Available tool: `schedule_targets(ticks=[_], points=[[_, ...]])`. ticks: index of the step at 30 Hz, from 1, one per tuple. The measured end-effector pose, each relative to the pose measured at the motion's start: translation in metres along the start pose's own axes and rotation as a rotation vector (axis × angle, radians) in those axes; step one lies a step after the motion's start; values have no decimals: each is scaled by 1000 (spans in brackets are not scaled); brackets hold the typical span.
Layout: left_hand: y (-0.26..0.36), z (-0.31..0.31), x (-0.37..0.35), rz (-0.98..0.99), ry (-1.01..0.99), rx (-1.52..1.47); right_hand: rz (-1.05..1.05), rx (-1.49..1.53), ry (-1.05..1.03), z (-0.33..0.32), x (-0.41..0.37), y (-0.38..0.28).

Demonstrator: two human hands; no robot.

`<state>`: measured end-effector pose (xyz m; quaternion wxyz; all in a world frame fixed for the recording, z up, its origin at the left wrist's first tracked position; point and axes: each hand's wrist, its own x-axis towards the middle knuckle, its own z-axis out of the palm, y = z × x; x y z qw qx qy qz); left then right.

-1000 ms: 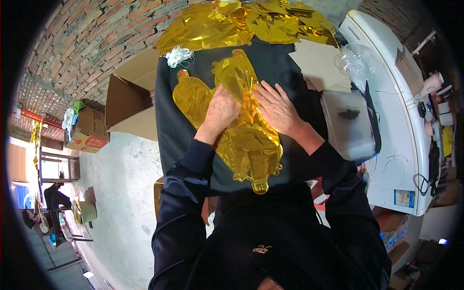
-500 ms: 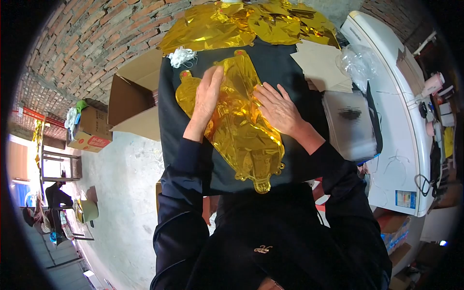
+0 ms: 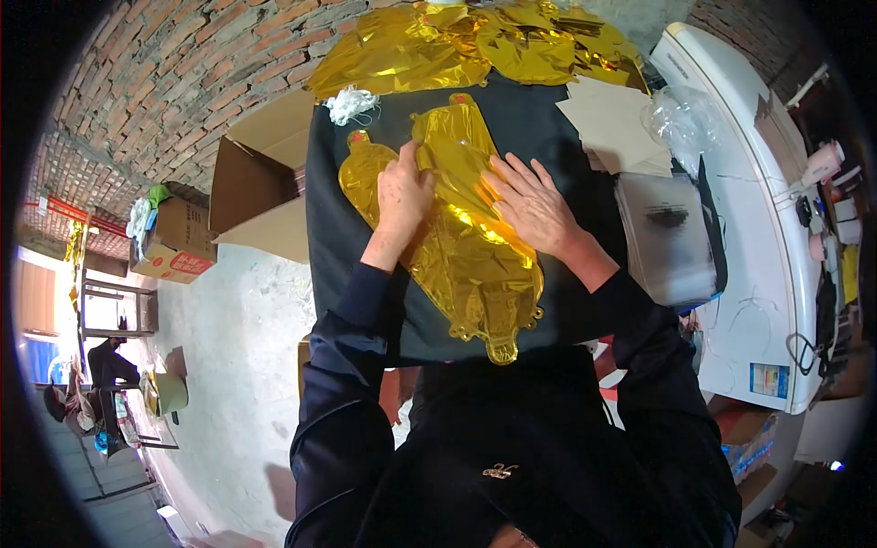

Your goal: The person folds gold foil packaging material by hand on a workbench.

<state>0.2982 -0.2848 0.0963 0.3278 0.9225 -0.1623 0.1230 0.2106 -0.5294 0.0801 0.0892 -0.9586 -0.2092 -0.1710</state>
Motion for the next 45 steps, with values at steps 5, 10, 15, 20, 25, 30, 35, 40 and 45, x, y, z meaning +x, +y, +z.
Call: schedule_targets(ticks=[5, 10, 15, 20, 25, 30, 35, 40, 45], points=[[7, 1, -3, 186, 141, 262, -20, 1, 9, 0, -1, 1], [36, 6, -1, 495, 155, 193, -38, -5, 37, -1, -1, 1], [34, 33, -7, 532, -22, 168, -28, -40, -1, 0, -1, 2], [22, 43, -14, 532, -10, 288, -28, -19, 19, 2, -1, 1], [23, 45, -13, 526, -10, 330, -1, -50, 16, 2, -3, 0], [24, 46, -12, 507, -40, 363, 49, -51, -9, -4, -31, -15], [23, 47, -12, 498, -57, 374, 64, 3, -103, -30, -64, -36], [23, 46, -12, 494, -65, 387, 83, 46, -222, -59, -98, -57], [23, 46, -13, 495, -79, 399, 53, 90, -275, -81, -122, -70]])
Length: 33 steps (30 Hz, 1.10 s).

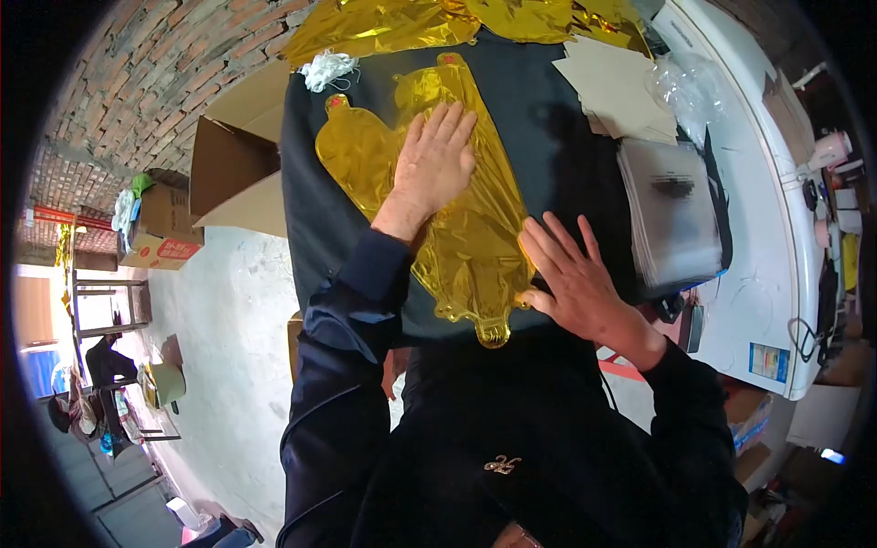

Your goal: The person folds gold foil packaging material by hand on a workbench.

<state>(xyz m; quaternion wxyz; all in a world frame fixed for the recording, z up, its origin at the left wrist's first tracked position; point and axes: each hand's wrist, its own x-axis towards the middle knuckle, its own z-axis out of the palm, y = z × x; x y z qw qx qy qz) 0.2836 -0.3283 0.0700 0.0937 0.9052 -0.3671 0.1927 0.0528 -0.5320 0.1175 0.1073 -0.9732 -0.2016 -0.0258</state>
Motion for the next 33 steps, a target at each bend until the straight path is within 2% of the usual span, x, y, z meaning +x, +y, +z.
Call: schedule_targets(ticks=[1, 4, 5, 11, 15, 21, 33], points=[[-1, -1, 0, 0, 1, 0, -44, 2, 96, -8, 3, 0], [1, -3, 0, 3, 7, -9, -109, 109, 90, -24, 23, 16], [1, -4, -1, 3, 12, -14, -145, 113, 296, -27, 40, 15], [2, -5, 0, 0, 29, -28, -297, 151, 472, -5, 145, 68], [3, -7, 0, -7, 0, -28, -275, 49, 447, 17, 197, 100], [4, -11, 0, -25, -20, -69, -223, -79, 359, 24, 225, 118], [5, -13, 1, -31, -30, -65, -204, -89, 472, 26, 270, 128]])
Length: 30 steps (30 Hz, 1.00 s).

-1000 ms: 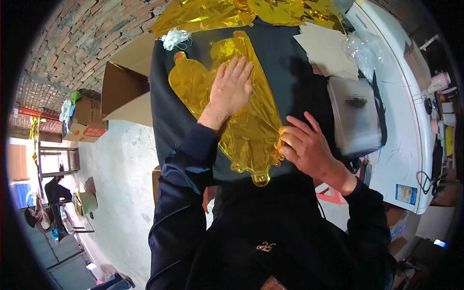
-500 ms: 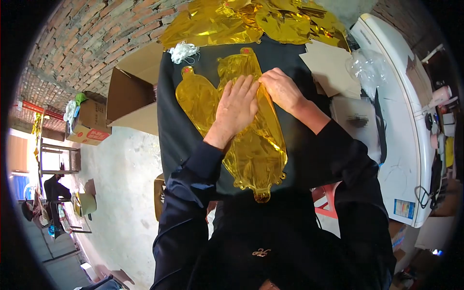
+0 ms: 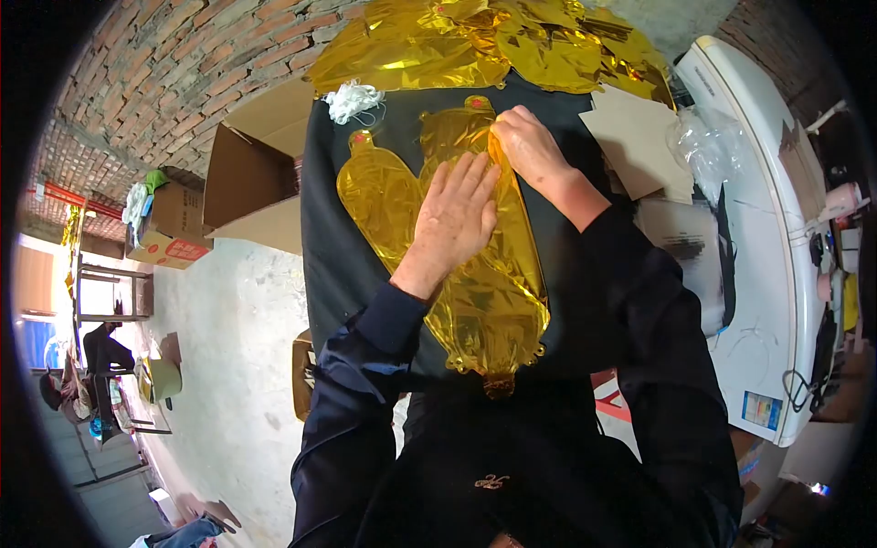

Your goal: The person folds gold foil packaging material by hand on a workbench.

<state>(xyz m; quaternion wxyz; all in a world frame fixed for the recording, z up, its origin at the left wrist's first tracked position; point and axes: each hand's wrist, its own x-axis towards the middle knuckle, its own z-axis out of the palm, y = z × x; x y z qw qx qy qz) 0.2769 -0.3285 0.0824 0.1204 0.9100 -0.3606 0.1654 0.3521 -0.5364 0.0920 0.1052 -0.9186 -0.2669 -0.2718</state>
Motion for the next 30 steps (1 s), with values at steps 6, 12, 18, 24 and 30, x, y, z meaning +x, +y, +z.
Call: schedule_targets(ticks=[6, 12, 18, 24, 30], points=[[-1, 2, -1, 7, -2, -1, -55, -63, 7, 9, 16, 13], [-3, 5, -1, 17, 19, 20, -125, -3, 18, -27, -28, -12], [-4, 9, -1, 26, 39, 28, -134, 145, 49, -60, -82, -54], [-5, 9, -1, 27, 35, 39, -84, 108, -43, -91, -123, -88], [-5, 10, -2, 45, 58, 46, -11, 231, -119, -127, -176, -133]])
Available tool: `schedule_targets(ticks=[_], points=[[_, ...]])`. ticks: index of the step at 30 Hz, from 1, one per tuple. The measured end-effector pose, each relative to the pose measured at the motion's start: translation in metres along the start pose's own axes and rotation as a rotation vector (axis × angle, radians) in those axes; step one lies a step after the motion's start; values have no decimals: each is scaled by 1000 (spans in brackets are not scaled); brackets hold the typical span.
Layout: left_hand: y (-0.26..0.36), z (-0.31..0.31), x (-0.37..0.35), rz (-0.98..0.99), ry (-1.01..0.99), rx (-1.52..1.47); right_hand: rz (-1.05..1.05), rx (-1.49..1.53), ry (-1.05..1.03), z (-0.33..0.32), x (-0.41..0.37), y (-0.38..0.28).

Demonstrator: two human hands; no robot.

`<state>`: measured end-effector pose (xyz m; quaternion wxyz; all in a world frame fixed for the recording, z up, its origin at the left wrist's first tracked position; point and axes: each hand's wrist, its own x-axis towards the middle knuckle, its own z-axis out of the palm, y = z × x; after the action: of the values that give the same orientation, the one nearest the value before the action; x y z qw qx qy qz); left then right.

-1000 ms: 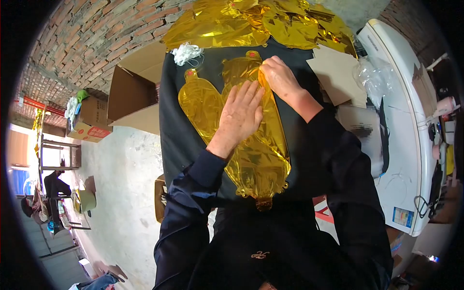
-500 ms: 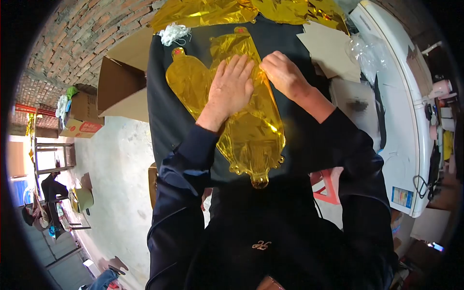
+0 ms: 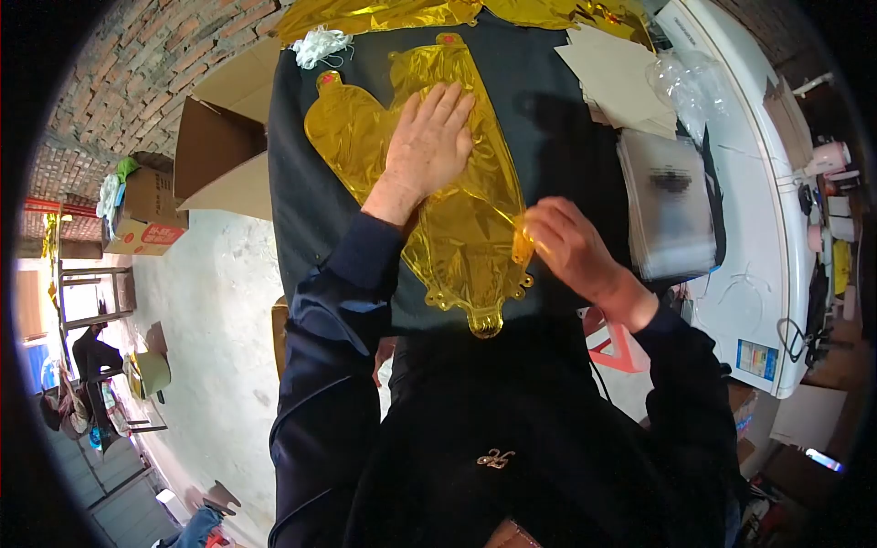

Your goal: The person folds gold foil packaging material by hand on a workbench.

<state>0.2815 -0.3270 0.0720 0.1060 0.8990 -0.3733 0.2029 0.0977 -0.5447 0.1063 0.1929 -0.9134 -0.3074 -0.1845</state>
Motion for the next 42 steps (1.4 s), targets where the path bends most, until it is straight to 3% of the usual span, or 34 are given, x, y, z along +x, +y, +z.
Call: schedule_targets(ticks=[4, 7, 14, 21, 31, 32, 36, 39, 42], points=[[-1, 1, 0, 9, 10, -9, -26, 111, -33, -16, -18, -24], [0, -1, 0, 0, -4, -3, 67, 246, -81, -26, -7, -18], [1, 1, 1, 11, 54, -6, 159, 259, 386, 26, 100, 20], [0, -1, 1, -25, -71, 0, 177, -86, 189, 76, 110, 59], [-6, -5, 1, 8, 63, -176, 218, -167, 55, 81, 105, 62], [-7, -7, 0, -50, 42, -363, 218, -180, 39, 80, 105, 61], [-18, -15, 4, -206, 65, -621, 190, -216, 26, 79, 103, 60], [-37, -33, -1, -219, 203, -549, 196, -196, 18, 78, 103, 59], [-58, -54, -36, -494, 327, -467, 203, -174, 16, 77, 104, 59]])
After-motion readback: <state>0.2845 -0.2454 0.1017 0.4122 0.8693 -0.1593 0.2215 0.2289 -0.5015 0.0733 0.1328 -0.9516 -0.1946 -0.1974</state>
